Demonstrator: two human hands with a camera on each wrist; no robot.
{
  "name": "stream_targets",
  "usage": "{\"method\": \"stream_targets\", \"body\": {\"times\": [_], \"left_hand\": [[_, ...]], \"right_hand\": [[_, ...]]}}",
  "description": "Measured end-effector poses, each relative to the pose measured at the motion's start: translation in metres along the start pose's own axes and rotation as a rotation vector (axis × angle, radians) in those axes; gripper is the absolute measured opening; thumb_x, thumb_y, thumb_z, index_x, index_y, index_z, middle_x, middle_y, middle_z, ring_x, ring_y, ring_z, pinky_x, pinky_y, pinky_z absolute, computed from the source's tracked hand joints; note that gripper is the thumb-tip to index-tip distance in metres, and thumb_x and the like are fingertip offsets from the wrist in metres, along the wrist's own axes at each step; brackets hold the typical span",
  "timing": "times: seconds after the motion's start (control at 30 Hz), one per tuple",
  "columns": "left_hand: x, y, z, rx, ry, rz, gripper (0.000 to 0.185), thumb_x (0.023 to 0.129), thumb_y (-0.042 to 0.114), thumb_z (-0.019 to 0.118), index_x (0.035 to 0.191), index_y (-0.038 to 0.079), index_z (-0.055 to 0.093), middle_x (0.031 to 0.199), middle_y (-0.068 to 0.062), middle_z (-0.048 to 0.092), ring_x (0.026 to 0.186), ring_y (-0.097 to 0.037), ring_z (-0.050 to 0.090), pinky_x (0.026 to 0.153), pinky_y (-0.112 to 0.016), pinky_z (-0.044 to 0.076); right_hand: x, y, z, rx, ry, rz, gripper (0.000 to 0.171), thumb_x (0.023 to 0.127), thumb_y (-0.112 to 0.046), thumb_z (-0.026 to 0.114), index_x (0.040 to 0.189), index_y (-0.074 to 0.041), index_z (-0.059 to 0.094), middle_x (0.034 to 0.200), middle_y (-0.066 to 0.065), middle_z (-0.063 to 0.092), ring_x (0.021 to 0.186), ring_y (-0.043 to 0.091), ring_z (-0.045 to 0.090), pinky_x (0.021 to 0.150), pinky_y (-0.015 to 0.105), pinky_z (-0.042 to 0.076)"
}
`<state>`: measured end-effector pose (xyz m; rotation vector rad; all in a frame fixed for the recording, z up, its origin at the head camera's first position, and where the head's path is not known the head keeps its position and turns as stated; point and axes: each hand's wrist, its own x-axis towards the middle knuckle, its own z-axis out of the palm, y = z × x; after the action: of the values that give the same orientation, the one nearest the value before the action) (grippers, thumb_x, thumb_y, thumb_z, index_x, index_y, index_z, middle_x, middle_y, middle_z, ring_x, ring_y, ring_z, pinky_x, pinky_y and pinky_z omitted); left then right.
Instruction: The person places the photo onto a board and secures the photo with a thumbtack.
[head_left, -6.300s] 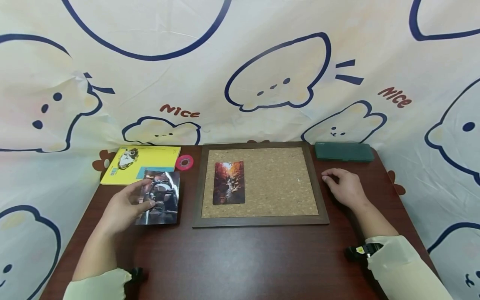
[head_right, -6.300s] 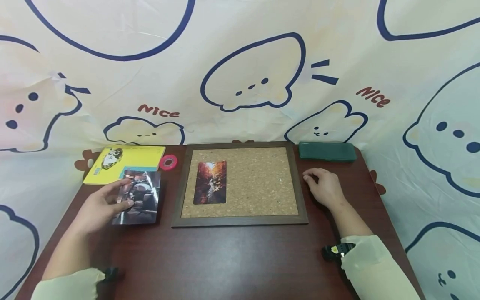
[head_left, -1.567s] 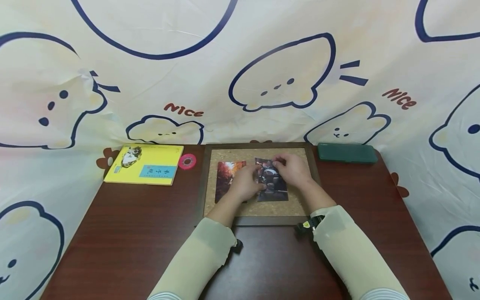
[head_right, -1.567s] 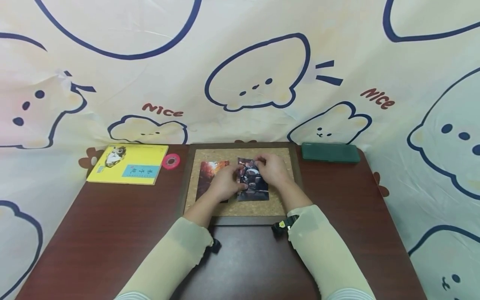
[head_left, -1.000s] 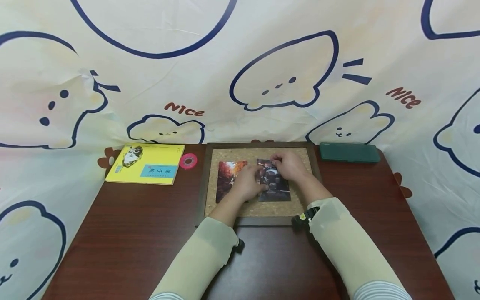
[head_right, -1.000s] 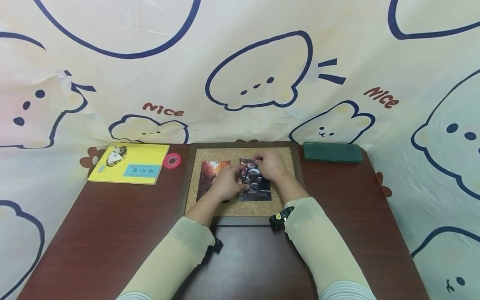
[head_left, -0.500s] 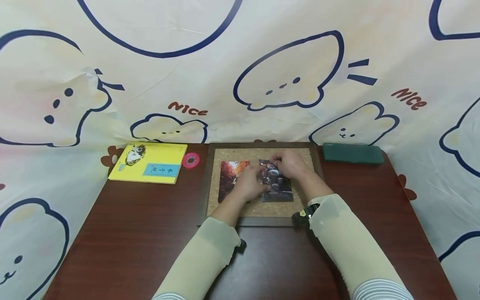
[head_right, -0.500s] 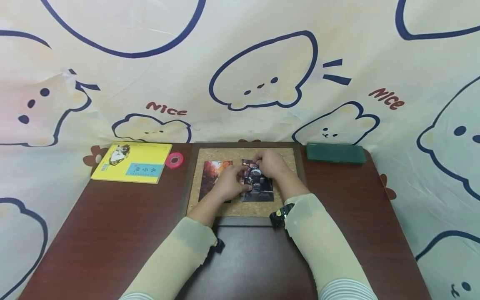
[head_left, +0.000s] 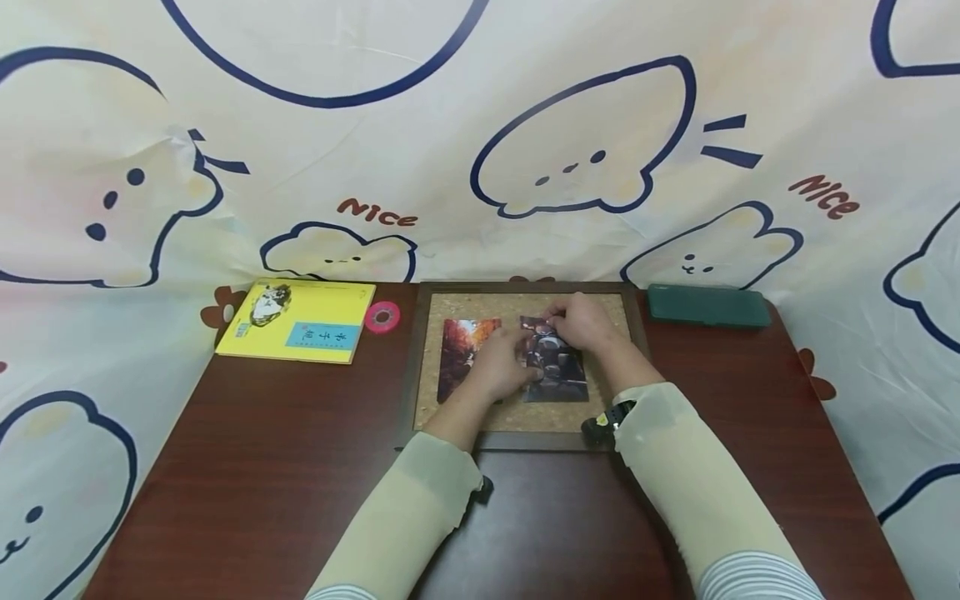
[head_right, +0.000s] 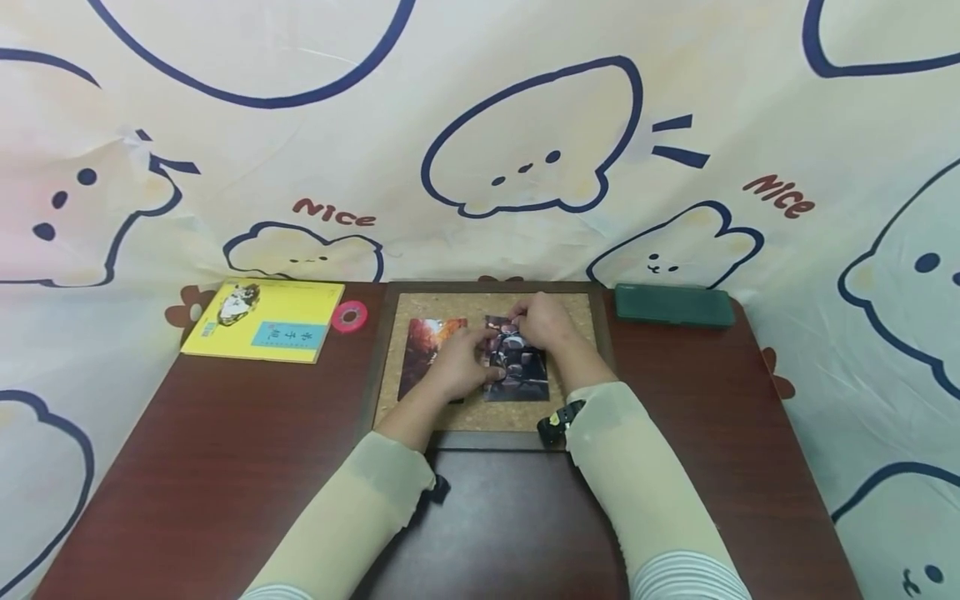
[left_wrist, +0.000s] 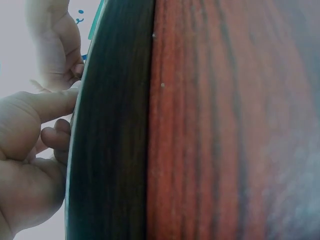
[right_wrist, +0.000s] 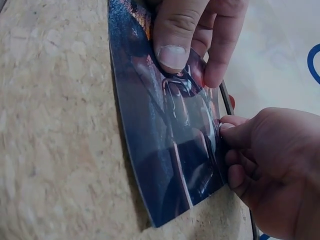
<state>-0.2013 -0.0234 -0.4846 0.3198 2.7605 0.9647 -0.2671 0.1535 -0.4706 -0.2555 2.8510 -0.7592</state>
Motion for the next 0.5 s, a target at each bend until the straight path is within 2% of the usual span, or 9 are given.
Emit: {"method": "stream_targets", "body": {"times": [0.1, 0.2, 0.43, 0.5], "left_hand": [[0.001, 0.001, 0.001, -0.003, -0.005, -0.004, 0.069, 0.075, 0.035, 0.083, 0.136, 0.016, 0.055, 0.122, -0.008, 0.055, 0.103, -0.024, 0.056, 0.088, -0.041, 0.047], [0.000, 0.002, 0.001, -0.003, -0.008, -0.010, 0.070, 0.075, 0.035, 0.083, 0.137, 0.016, 0.055, 0.124, -0.009, 0.053, 0.104, -0.024, 0.056, 0.089, -0.041, 0.047], [-0.001, 0.003, 0.001, -0.004, -0.005, -0.018, 0.072, 0.075, 0.036, 0.082, 0.138, 0.017, 0.054, 0.128, -0.012, 0.050, 0.105, -0.027, 0.056, 0.089, -0.042, 0.048], [-0.001, 0.002, 0.000, -0.008, -0.005, -0.024, 0.072, 0.075, 0.036, 0.082, 0.138, 0.017, 0.054, 0.128, -0.012, 0.049, 0.105, -0.028, 0.056, 0.088, -0.043, 0.048]], "right_hand": [[0.001, 0.004, 0.002, 0.013, 0.016, 0.000, 0.015, 0.092, -0.020, 0.062, 0.098, -0.017, 0.075, 0.093, 0.003, 0.071, 0.083, 0.020, 0.061, 0.076, 0.037, 0.048], [0.000, 0.011, 0.004, 0.045, 0.044, -0.037, 0.015, 0.092, -0.018, 0.061, 0.099, -0.017, 0.075, 0.096, 0.002, 0.071, 0.085, 0.019, 0.061, 0.077, 0.038, 0.048], [-0.007, 0.028, 0.011, 0.210, 0.082, -0.114, 0.021, 0.089, -0.019, 0.070, 0.109, -0.018, 0.071, 0.094, 0.000, 0.065, 0.080, 0.019, 0.055, 0.070, 0.034, 0.045], [-0.010, 0.030, 0.012, 0.219, 0.090, -0.121, 0.022, 0.087, -0.022, 0.072, 0.109, -0.018, 0.071, 0.093, 0.000, 0.063, 0.080, 0.019, 0.054, 0.069, 0.033, 0.044]]}}
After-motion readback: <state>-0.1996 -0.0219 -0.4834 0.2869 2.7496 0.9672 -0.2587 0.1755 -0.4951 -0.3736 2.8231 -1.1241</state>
